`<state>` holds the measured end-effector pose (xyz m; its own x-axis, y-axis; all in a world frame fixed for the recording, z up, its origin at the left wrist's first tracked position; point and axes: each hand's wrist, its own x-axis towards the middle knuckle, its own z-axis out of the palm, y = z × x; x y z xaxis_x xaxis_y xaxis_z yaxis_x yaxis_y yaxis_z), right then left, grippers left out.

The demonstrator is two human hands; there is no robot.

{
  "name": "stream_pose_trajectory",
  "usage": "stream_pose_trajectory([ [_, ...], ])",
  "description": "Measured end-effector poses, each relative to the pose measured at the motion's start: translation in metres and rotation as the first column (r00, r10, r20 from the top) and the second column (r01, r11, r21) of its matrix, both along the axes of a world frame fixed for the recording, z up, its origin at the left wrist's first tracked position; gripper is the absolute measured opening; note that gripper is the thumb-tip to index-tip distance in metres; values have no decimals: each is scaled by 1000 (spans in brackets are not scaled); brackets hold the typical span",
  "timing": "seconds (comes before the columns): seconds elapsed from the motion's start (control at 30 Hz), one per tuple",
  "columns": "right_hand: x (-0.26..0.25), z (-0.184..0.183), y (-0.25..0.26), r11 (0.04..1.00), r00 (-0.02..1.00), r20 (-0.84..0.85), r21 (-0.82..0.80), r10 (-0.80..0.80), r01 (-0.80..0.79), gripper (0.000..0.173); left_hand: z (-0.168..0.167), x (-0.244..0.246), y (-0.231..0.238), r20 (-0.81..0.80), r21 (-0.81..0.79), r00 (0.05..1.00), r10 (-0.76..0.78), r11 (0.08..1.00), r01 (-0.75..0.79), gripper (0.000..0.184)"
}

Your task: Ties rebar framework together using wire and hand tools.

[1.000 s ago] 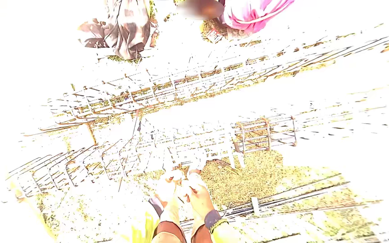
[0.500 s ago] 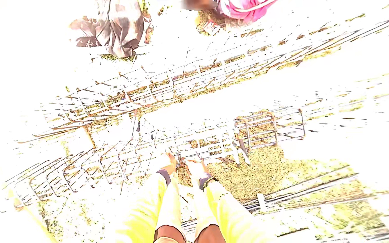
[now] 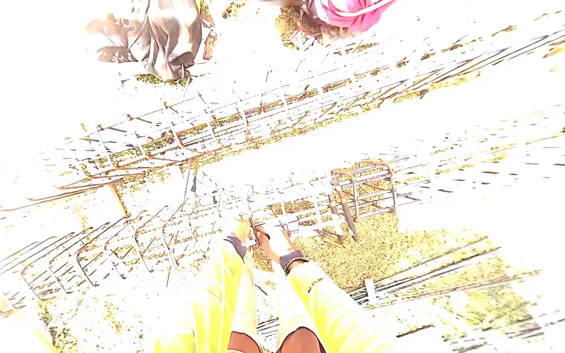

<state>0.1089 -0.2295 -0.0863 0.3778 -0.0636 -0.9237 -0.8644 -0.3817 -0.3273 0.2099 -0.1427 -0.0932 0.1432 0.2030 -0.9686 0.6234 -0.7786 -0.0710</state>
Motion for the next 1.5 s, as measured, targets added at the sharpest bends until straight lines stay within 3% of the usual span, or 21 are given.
stream_pose_trajectory([
  [0.13, 12, 14, 4, 986, 986, -56, -45, 159, -161, 39, 2, -6, 0, 70, 36, 987, -144, 989, 142, 40],
  [0.33, 7, 34, 25, 970, 982, -150, -198, 111, -140, 43, 9, -30, 10, 305, -121, 938, 162, 984, -131, 27],
  [0.37, -1, 24, 30, 959, 985, -126, -243, 118, -146, 43, 3, -37, 13, 334, -157, 917, 218, 972, -174, 25],
  [0.43, -46, -40, 51, 853, 981, 80, -510, 177, -112, 41, -7, -51, 19, 381, -206, 881, 280, 955, -214, 21],
  [0.47, -58, -64, 55, 827, 970, 138, -555, 198, -90, 41, -9, -55, 21, 408, -216, 871, 274, 956, -199, 19],
  [0.53, -51, -64, 49, 859, 968, 128, -496, 216, -126, 40, -9, -59, 25, 459, -257, 850, 256, 955, -149, 17],
  [0.6, -5, -10, 26, 941, 970, -55, -237, 237, -243, 42, -8, -61, 29, 466, -285, 852, 238, 952, -110, 20],
  [0.63, 9, 6, 20, 943, 965, -63, -207, 254, -262, 41, -9, -61, 30, 465, -299, 852, 241, 948, -105, 20],
  [0.77, 20, 21, 17, 936, 961, -67, -217, 268, -276, 38, -10, -65, 34, 498, -286, 847, 188, 957, -44, 22],
  [0.9, 20, 14, 15, 962, 972, -106, -154, 210, -225, 42, -4, -59, 35, 507, -190, 862, -4, 975, 116, 24],
  [1.07, -31, -43, 38, 895, 955, 215, -436, 206, -95, 43, -9, -67, 41, 649, -188, 755, -99, 940, 285, 18],
  [1.13, 11, 8, 13, 966, 981, 38, -186, 191, -181, 40, -11, -68, 45, 728, -206, 675, -119, 901, 381, 18],
  [1.2, 25, 23, -1, 992, 995, 25, -89, 96, -94, 32, -8, -65, 50, 734, -191, 649, -200, 856, 480, 19],
  [1.27, 14, 14, -5, 997, 994, 72, -4, -80, 80, 27, -3, -62, 54, 693, -192, 670, -264, 829, 525, 20],
  [1.37, 3, 3, -7, 944, 951, 34, 137, -308, 300, 28, -2, -56, 55, 628, -217, 717, -304, 816, 535, 21],
  [1.43, -1, 2, -5, 814, 839, -69, 208, -540, 542, 24, 0, -53, 56, 587, -261, 755, -291, 815, 517, 22],
  [1.5, 1, 5, -3, 558, 599, -249, 220, -761, 800, 16, 0, -50, 59, 577, -314, 776, -255, 808, 499, 24],
])
